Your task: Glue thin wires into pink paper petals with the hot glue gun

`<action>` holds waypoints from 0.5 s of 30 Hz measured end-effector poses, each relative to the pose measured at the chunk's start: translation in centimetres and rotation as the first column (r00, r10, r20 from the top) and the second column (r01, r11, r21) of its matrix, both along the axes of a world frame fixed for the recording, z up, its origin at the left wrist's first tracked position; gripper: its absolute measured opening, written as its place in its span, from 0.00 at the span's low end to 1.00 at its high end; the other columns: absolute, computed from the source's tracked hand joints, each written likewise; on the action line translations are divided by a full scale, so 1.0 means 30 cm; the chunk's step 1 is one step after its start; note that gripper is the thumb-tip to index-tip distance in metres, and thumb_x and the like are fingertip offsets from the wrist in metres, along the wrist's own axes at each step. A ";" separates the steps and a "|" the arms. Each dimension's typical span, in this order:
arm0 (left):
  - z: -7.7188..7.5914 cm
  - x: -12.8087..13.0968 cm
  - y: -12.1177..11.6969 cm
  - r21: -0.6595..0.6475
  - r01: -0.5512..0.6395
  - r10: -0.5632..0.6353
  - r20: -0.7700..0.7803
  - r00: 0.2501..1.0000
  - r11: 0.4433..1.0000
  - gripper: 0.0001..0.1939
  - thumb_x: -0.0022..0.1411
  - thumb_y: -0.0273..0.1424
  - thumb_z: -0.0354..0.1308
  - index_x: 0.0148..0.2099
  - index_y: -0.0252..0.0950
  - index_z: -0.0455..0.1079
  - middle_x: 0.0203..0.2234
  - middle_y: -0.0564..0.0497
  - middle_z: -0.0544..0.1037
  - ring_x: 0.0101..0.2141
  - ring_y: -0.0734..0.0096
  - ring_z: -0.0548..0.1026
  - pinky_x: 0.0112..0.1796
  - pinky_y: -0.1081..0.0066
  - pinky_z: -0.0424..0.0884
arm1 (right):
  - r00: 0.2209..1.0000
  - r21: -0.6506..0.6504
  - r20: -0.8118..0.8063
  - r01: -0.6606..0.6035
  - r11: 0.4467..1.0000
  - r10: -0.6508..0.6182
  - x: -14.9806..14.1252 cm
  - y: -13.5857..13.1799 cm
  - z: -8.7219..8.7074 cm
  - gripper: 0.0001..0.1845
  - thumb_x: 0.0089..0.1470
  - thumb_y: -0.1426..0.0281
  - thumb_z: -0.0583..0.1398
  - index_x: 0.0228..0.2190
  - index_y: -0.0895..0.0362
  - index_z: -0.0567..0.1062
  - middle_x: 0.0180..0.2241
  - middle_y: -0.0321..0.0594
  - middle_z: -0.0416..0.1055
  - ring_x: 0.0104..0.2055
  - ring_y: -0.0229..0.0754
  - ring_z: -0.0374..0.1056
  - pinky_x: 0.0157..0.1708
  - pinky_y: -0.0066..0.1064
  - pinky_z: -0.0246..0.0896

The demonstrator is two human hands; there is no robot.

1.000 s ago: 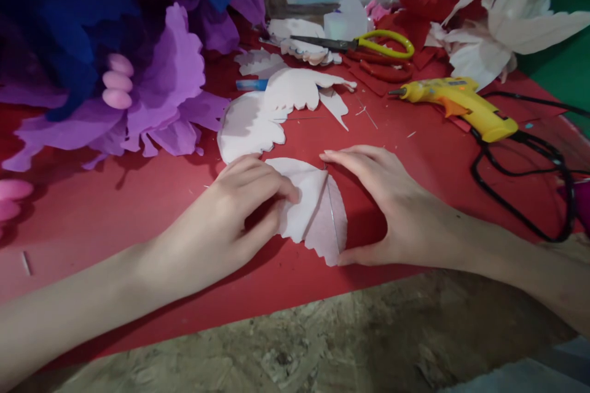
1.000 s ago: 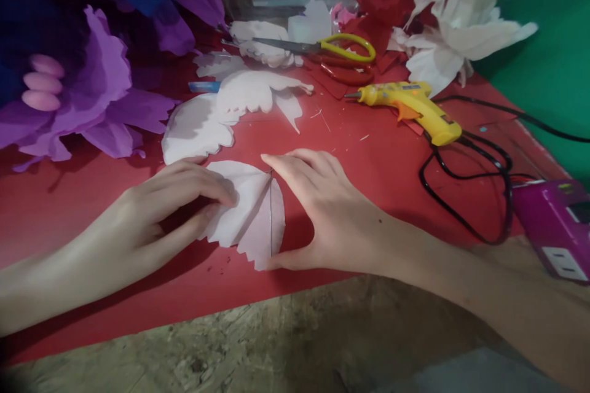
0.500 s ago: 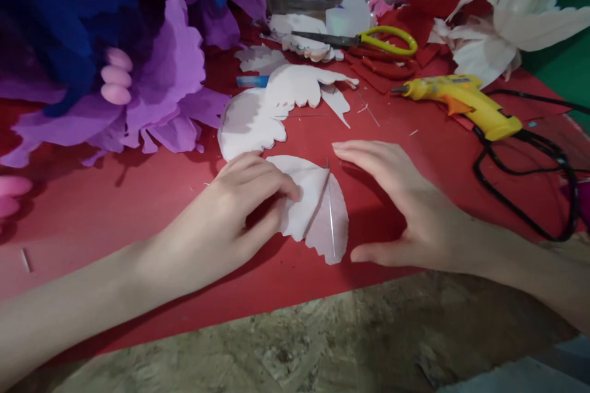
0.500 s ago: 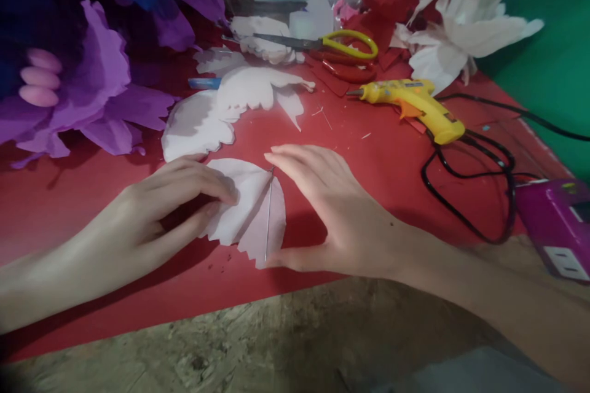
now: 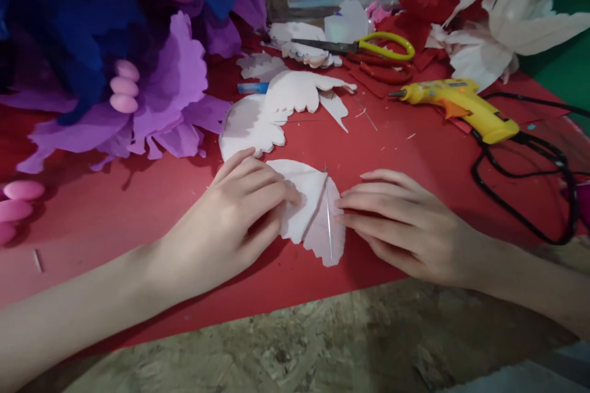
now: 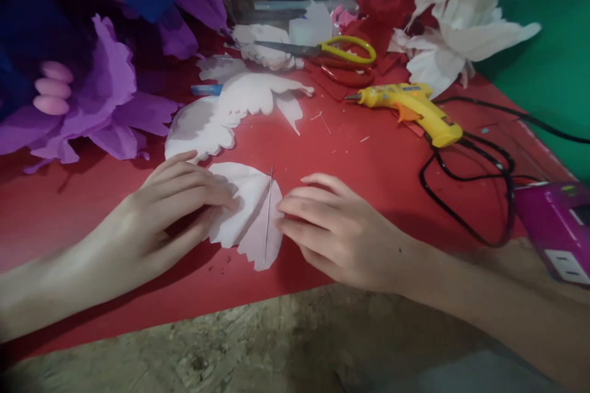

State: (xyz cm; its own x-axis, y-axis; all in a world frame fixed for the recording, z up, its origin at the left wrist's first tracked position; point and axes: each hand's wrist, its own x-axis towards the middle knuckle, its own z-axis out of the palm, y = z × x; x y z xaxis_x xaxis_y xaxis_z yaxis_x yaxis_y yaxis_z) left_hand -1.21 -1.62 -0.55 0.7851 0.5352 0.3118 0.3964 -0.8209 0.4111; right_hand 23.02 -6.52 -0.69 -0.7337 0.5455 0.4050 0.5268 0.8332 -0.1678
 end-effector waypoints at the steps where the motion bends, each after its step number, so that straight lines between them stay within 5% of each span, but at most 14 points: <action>1: -0.002 0.002 -0.001 0.041 -0.008 0.009 -0.023 1.000 0.999 0.10 0.63 0.21 0.46 0.40 0.37 0.66 0.33 0.54 0.73 0.38 0.72 0.68 0.55 0.60 0.54 | 1.000 0.004 -0.004 0.001 1.000 -0.001 -0.001 0.001 0.001 0.10 0.55 0.79 0.52 0.38 0.64 0.70 0.39 0.47 0.73 0.43 0.40 0.68 0.50 0.41 0.62; 6: 0.004 0.015 -0.006 0.228 -0.016 0.025 -0.039 0.999 0.974 0.09 0.63 0.22 0.46 0.36 0.37 0.67 0.38 0.48 0.72 0.42 0.68 0.68 0.58 0.53 0.51 | 1.000 0.015 -0.025 0.011 1.000 -0.011 -0.007 0.002 0.003 0.10 0.56 0.79 0.51 0.36 0.64 0.72 0.37 0.46 0.74 0.42 0.40 0.68 0.49 0.40 0.63; 11: 0.027 0.033 -0.002 0.192 0.243 -0.246 -0.008 0.969 0.951 0.17 0.62 0.15 0.38 0.37 0.37 0.65 0.32 0.55 0.75 0.38 0.79 0.72 0.57 0.68 0.55 | 0.999 0.019 -0.034 -0.005 1.000 0.006 -0.011 0.003 0.006 0.12 0.57 0.79 0.49 0.35 0.65 0.73 0.37 0.45 0.74 0.40 0.38 0.68 0.49 0.36 0.62; 15: 0.052 0.048 0.000 0.219 0.224 -0.214 -0.067 0.974 0.950 0.15 0.62 0.17 0.40 0.34 0.34 0.66 0.30 0.53 0.76 0.34 0.76 0.73 0.51 0.69 0.61 | 0.998 0.026 -0.049 -0.023 0.999 0.025 -0.011 0.006 0.009 0.13 0.57 0.79 0.49 0.34 0.67 0.73 0.37 0.46 0.75 0.40 0.38 0.68 0.49 0.35 0.62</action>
State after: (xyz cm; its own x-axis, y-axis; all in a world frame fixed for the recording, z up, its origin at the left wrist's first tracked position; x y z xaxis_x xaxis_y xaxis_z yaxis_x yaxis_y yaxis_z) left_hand 0.24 -1.63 1.01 0.8901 0.2689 0.3680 0.2095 -0.9584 0.1937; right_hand 22.68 -6.35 -0.43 -0.7252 0.5169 0.4548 0.4982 0.8499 -0.1716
